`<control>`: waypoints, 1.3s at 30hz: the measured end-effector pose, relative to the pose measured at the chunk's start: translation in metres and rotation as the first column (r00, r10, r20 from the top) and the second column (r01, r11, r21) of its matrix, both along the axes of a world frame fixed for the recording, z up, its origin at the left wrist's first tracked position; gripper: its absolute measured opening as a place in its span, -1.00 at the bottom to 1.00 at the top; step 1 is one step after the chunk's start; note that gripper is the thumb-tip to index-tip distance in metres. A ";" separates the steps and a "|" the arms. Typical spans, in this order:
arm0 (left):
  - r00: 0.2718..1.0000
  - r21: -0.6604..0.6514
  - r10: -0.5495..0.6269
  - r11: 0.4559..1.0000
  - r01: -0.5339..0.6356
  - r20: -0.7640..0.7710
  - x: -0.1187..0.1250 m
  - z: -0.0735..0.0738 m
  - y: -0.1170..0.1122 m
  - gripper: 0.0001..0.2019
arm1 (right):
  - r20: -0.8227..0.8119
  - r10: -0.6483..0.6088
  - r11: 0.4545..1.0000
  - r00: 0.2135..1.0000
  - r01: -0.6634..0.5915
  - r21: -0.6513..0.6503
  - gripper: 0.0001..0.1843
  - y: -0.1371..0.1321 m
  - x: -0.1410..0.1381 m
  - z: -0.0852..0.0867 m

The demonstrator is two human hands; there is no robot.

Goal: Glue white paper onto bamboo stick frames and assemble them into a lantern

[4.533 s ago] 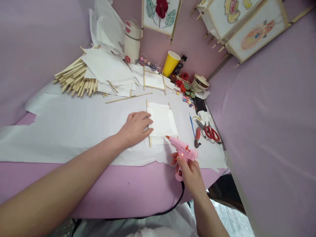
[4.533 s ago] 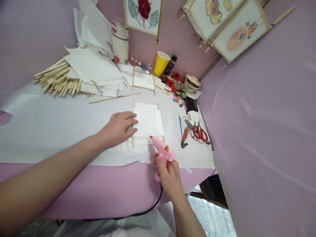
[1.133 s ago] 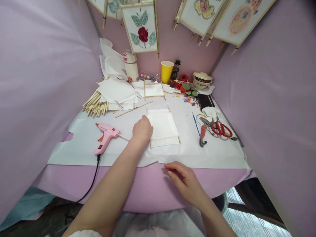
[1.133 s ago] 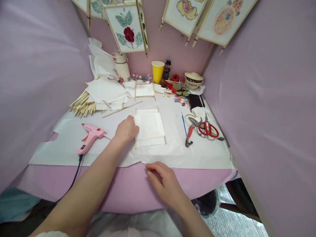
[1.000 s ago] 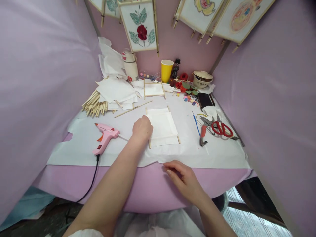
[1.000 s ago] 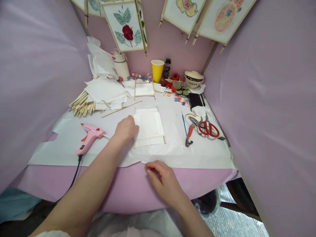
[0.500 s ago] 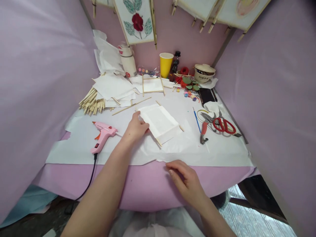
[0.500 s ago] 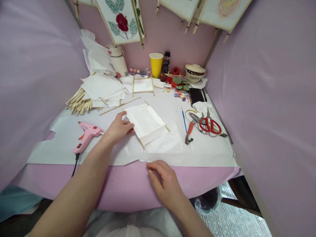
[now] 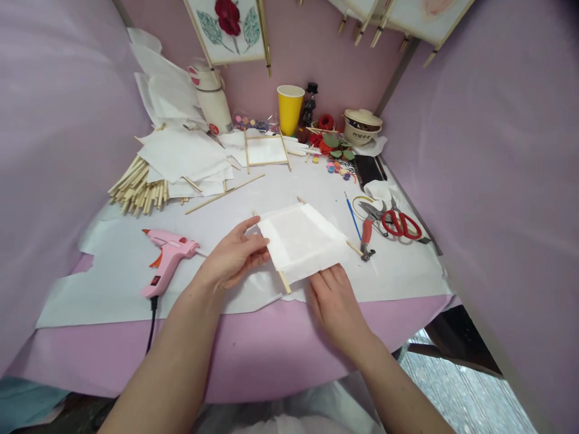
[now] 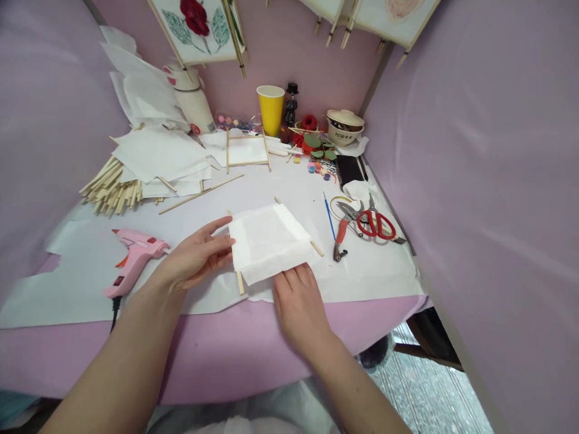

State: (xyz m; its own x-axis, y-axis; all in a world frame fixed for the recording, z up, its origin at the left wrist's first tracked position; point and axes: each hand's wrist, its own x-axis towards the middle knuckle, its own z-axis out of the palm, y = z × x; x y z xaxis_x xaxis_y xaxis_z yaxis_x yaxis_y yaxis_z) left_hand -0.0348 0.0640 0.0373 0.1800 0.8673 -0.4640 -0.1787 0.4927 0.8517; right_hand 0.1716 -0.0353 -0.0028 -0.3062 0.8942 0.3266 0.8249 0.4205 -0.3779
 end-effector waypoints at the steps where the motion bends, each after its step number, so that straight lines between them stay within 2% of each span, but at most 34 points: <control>1: 1.000 0.002 -0.003 1.000 0.003 -0.004 0.000 -0.001 0.000 -0.29 | -0.016 0.000 1.000 1.000 0.000 0.016 -0.62 0.000 0.001 0.000; 6: 0.997 0.032 -0.007 0.999 0.010 -0.071 -0.002 -0.003 0.000 -0.26 | -0.122 -0.012 0.995 0.993 0.023 0.094 -0.72 -0.006 0.006 0.000; 11: 0.982 0.071 -0.026 0.997 0.040 -0.186 -0.001 -0.004 -0.001 -0.24 | -0.145 -0.002 0.989 0.989 0.024 0.149 -0.57 -0.008 0.007 -0.006; 17: 0.963 0.117 -0.085 0.986 0.118 -0.256 -0.001 -0.007 -0.003 -0.18 | -0.122 0.011 0.995 0.992 0.001 0.097 -0.54 -0.005 0.006 -0.008; 25: 0.911 0.190 -0.130 0.957 0.218 -0.392 -0.002 -0.014 -0.004 -0.17 | 0.046 0.013 1.000 0.999 -0.013 0.017 -0.57 -0.004 0.004 -0.011; 34: 0.796 0.200 -0.168 0.919 0.340 -0.582 -0.001 -0.013 -0.006 -0.17 | 0.146 0.006 0.998 0.989 0.004 -0.062 -0.42 -0.003 -0.004 -0.011; 39: 0.734 0.187 -0.155 0.914 0.361 -0.661 0.002 -0.010 -0.006 -0.17 | 0.168 -0.015 0.997 0.986 0.028 -0.073 -0.31 -0.002 -0.007 -0.010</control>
